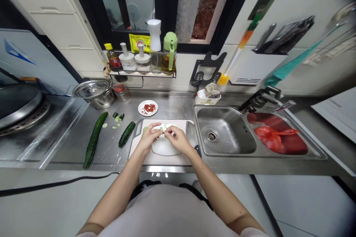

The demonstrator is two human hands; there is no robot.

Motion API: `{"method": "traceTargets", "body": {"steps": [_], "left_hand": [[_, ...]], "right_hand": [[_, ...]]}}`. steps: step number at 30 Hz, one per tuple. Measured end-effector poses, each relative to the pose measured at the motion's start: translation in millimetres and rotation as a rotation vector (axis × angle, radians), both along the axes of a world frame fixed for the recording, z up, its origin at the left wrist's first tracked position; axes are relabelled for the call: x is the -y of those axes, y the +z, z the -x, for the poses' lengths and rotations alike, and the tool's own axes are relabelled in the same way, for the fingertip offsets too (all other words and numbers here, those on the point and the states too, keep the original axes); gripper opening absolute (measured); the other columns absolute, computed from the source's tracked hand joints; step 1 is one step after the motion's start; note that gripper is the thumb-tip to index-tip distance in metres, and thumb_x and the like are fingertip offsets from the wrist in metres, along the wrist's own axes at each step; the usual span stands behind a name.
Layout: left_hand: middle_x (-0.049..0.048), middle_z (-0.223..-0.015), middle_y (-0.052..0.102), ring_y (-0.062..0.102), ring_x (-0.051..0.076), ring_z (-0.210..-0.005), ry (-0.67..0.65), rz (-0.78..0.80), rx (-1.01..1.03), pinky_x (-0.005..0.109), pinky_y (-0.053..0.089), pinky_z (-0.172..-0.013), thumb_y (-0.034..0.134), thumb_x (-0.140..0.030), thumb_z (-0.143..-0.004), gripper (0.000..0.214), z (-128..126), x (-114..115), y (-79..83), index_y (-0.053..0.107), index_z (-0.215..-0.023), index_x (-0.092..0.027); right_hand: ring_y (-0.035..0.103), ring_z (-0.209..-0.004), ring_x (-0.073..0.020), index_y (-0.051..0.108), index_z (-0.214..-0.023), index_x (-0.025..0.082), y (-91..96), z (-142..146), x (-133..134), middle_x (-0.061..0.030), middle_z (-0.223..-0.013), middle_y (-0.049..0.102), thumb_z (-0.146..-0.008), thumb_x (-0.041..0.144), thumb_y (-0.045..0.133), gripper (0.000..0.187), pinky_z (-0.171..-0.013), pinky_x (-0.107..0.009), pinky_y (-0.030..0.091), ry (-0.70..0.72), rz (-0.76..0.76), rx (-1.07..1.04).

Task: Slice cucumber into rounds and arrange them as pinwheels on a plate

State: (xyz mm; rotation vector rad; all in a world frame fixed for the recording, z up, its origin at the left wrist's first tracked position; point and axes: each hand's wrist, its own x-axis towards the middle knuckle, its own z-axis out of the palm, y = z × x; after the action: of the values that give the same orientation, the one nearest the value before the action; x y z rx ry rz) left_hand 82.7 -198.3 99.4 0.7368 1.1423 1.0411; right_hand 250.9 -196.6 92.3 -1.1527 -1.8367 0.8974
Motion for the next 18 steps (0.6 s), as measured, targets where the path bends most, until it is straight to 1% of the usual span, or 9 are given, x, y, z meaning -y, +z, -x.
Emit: {"method": "traceTargets", "body": {"steps": [3,7,9,13,18], "left_hand": [[-0.0048,-0.067,0.06,0.047,0.005,-0.055,0.004,-0.087,-0.034,0.017,0.028,-0.051,0.082,-0.031,-0.056,0.058,-0.6,-1.0,1.9,0.061,-0.108,-0.017],[-0.0052,-0.066,0.061,0.053,0.008,-0.062,0.0,-0.19,-0.037,0.02,0.037,-0.063,0.08,-0.031,-0.059,0.053,-2.3,-2.0,0.1,0.062,-0.108,-0.017],[-0.0053,-0.066,0.061,0.054,0.008,-0.063,0.002,-0.212,-0.04,0.021,0.039,-0.066,0.079,-0.031,-0.061,0.051,-3.4,-2.2,-3.3,0.064,-0.107,-0.017],[-0.0045,-0.068,0.06,0.055,0.009,-0.063,0.018,-0.235,-0.058,0.022,0.041,-0.067,0.078,-0.032,-0.063,0.048,-6.0,-1.9,-11.2,0.066,-0.106,-0.017],[-0.004,-0.067,0.059,0.055,0.009,-0.063,0.059,-0.251,-0.064,0.022,0.042,-0.067,0.078,-0.031,-0.063,0.044,-8.6,-0.1,-15.7,0.068,-0.104,-0.017]], "right_hand": [[0.057,-0.075,-0.0132,0.062,-0.079,0.02,-1.8,1.4,-0.8,0.0,-0.078,0.064,-0.085,0.03,0.056,0.012,-0.061,-0.022,0.04,-0.013,0.094,-0.06],[0.057,-0.07,-0.0123,0.06,-0.074,0.02,-1.7,3.8,-2.0,0.0011,-0.072,0.063,-0.08,0.031,0.057,0.013,-0.06,-0.022,0.041,-0.024,0.218,-0.168],[0.057,-0.066,-0.0119,0.058,-0.073,0.021,-1.1,5.3,-2.0,0.0015,-0.069,0.063,-0.078,0.033,0.058,0.014,-0.059,-0.022,0.042,-0.023,0.311,-0.251],[0.057,-0.056,-0.0108,0.054,-0.074,0.022,-2.9,8.8,-1.4,0.0028,-0.063,0.062,-0.074,0.037,0.061,0.016,-0.053,-0.022,0.044,-0.032,0.491,-0.379],[0.056,-0.048,-0.0098,0.054,-0.072,0.021,-9.0,12.7,-2.2,0.0037,-0.057,0.06,-0.069,0.036,0.062,0.017,-0.046,-0.02,0.043,-0.098,0.564,-0.399]]}}
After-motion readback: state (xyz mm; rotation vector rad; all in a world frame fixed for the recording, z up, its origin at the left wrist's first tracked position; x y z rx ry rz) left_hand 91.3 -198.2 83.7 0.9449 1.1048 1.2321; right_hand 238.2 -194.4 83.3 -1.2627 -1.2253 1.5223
